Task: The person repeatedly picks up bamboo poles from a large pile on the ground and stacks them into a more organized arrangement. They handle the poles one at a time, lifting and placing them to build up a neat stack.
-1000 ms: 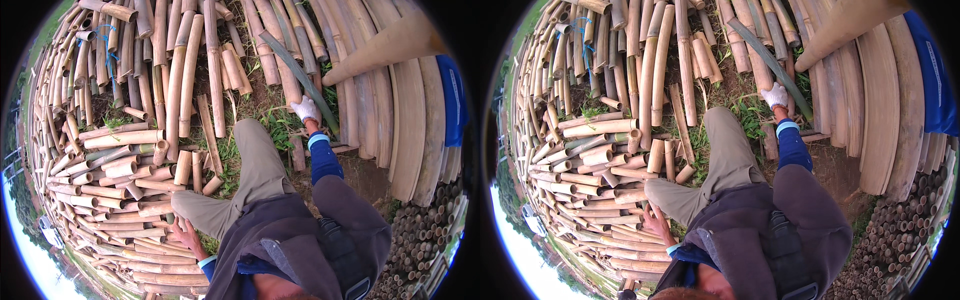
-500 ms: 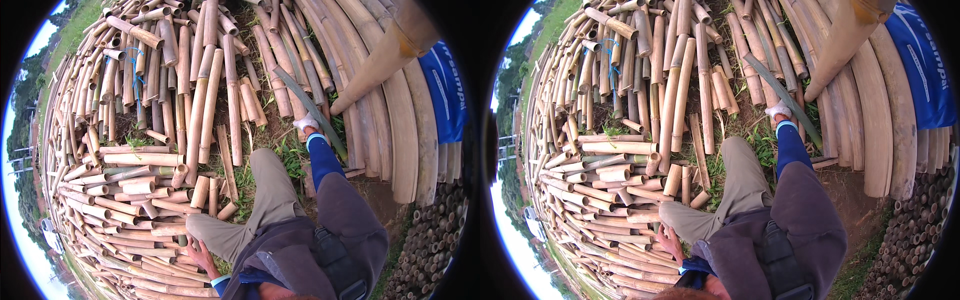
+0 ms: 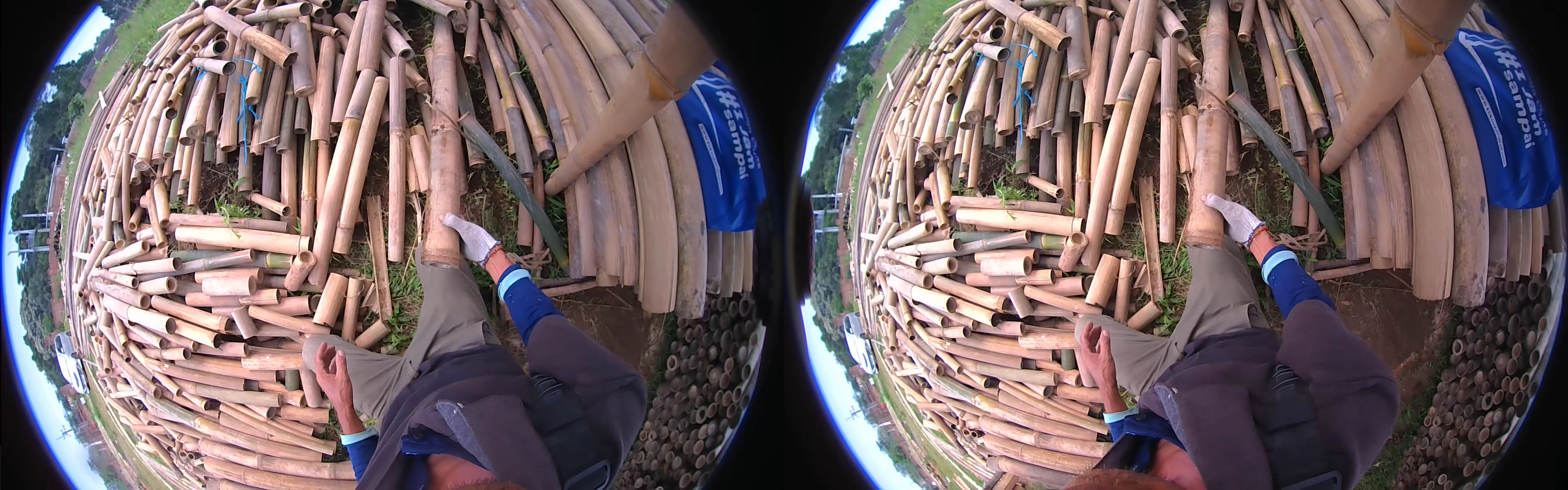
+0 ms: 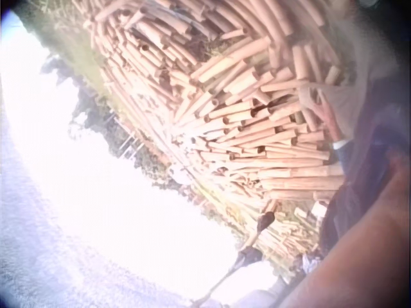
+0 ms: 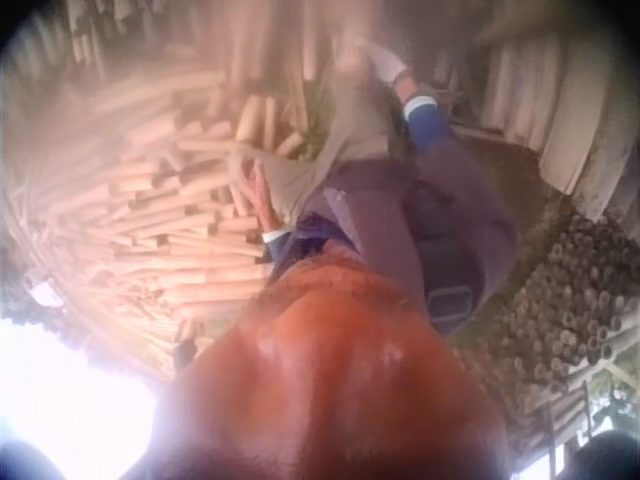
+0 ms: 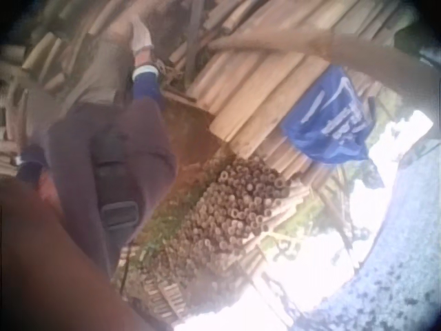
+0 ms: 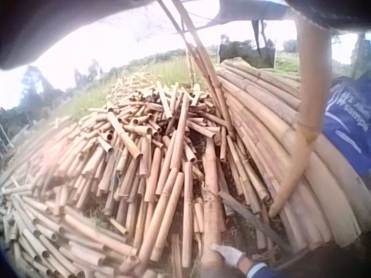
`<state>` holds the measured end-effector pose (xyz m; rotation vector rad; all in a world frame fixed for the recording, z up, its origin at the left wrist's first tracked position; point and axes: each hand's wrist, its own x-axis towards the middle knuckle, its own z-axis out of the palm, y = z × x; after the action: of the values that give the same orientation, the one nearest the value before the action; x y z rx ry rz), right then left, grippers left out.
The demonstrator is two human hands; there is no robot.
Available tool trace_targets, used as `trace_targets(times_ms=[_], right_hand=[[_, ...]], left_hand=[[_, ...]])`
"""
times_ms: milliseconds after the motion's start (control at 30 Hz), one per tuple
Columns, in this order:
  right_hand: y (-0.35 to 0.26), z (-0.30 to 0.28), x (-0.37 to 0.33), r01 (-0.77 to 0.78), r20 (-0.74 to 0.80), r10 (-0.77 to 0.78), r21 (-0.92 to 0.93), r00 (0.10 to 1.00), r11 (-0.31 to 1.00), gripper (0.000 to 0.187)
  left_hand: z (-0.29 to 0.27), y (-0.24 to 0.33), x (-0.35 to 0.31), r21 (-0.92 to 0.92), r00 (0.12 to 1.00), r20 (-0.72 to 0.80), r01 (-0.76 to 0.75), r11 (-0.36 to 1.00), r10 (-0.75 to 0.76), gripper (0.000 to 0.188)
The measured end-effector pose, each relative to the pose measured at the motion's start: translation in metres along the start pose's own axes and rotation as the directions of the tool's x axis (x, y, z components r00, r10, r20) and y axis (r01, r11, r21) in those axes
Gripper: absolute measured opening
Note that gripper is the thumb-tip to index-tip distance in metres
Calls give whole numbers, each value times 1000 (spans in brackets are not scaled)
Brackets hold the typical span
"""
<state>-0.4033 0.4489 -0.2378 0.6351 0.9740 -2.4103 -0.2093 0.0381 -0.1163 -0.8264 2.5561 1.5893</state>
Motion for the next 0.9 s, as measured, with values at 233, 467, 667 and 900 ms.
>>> trace_targets(times_ms=[233,467,667,900], right_hand=[[78,116,-113,-279,311,179,314,933,907,82],[153,185,-166,-555,640,369,108,674,825,90],[140,181,-169,-434,467,646,-488,603,757,95],[104,47,-79,-372,333,294,200,896,906,55]], left_hand=[[66,108,96,-21,760,635,-161,987,138,66],[99,164,97,180,445,853,239,954,-272,97],[68,122,84,211,468,845,153,965,-259,85],[1,79,44,504,737,669,-356,787,-96,107]])
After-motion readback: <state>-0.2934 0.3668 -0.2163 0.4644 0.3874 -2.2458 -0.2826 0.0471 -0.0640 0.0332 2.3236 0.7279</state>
